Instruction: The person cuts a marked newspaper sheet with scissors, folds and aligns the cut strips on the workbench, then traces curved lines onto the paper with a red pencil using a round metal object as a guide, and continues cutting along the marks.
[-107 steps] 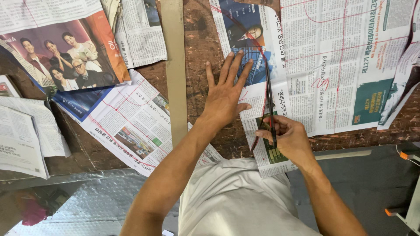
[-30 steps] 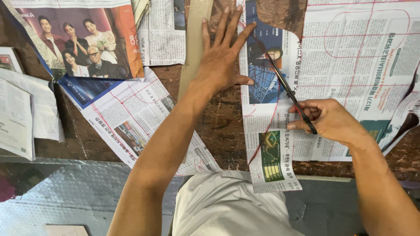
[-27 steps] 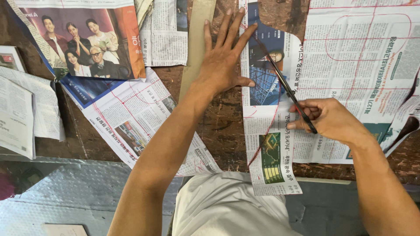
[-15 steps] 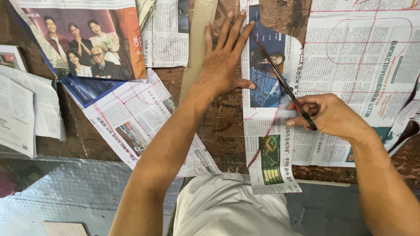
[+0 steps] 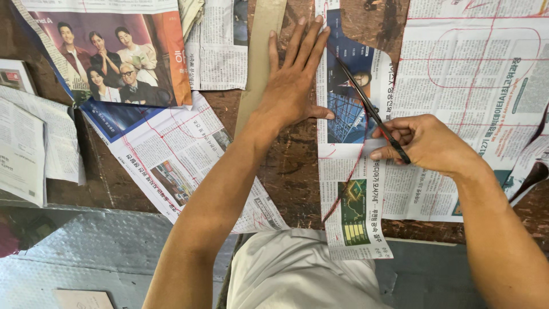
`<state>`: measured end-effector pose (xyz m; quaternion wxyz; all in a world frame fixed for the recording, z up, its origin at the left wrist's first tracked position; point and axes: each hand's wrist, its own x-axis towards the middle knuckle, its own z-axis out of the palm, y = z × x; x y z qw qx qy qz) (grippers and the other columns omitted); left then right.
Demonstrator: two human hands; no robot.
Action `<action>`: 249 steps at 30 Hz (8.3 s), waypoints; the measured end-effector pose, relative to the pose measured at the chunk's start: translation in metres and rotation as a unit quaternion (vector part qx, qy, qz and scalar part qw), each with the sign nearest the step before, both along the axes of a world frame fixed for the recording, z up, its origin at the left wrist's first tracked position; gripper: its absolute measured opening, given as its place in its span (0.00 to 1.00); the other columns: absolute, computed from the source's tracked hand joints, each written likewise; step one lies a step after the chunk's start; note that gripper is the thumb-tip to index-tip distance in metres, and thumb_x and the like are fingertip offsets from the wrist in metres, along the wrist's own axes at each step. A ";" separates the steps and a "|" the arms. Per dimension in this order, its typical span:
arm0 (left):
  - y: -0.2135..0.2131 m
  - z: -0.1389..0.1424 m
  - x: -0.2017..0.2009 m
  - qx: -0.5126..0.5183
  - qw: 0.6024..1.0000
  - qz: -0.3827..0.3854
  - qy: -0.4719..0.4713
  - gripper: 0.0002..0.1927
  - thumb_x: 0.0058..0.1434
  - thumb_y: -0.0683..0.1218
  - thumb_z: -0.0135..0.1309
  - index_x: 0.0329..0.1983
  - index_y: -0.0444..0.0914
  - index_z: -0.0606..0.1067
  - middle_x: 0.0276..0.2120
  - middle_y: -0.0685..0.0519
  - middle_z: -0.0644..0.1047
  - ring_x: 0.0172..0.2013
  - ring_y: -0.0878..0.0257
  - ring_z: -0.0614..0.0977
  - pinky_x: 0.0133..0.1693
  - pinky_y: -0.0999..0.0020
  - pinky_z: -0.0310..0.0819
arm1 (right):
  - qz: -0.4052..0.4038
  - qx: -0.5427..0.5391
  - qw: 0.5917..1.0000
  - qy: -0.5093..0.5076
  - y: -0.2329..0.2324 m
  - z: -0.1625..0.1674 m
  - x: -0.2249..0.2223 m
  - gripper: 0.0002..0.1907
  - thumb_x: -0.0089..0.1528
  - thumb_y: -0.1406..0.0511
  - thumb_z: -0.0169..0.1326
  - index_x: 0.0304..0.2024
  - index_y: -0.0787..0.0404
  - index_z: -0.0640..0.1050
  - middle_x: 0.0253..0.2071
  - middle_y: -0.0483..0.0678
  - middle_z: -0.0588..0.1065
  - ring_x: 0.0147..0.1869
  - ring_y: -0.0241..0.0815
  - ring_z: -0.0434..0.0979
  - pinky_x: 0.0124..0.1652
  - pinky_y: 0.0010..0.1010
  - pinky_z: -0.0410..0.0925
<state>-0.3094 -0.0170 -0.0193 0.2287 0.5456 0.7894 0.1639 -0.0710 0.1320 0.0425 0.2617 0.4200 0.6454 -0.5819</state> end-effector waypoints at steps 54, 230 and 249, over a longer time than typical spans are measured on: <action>0.002 -0.017 -0.044 0.165 0.985 0.039 -0.019 0.72 0.46 0.54 0.76 0.78 0.46 0.32 0.73 0.58 0.64 0.70 0.54 0.63 0.71 0.49 0.47 | 0.054 0.043 0.997 -0.033 0.013 -0.002 -0.074 0.26 0.44 0.62 0.74 0.44 0.64 0.84 0.20 0.44 0.73 0.23 0.35 0.69 0.25 0.29 0.61; 0.387 0.269 0.322 0.360 0.795 0.318 -0.371 0.28 0.69 0.39 0.51 0.71 0.34 0.61 0.55 0.43 0.77 0.50 0.59 0.78 0.51 0.66 0.76 | -0.222 0.032 0.923 0.313 0.378 0.234 0.238 0.23 0.61 0.74 0.58 0.60 0.67 0.72 0.48 0.55 0.79 0.46 0.44 0.82 0.42 0.37 0.80; 0.283 0.117 0.364 -0.016 0.792 0.579 -0.194 0.20 0.62 0.41 0.56 0.58 0.35 0.73 0.49 0.47 0.76 0.44 0.57 0.83 0.43 0.62 0.81 | -0.276 0.179 0.915 0.234 0.676 0.111 0.096 0.29 0.64 0.73 0.60 0.65 0.60 0.66 0.54 0.54 0.77 0.52 0.43 0.83 0.48 0.35 0.75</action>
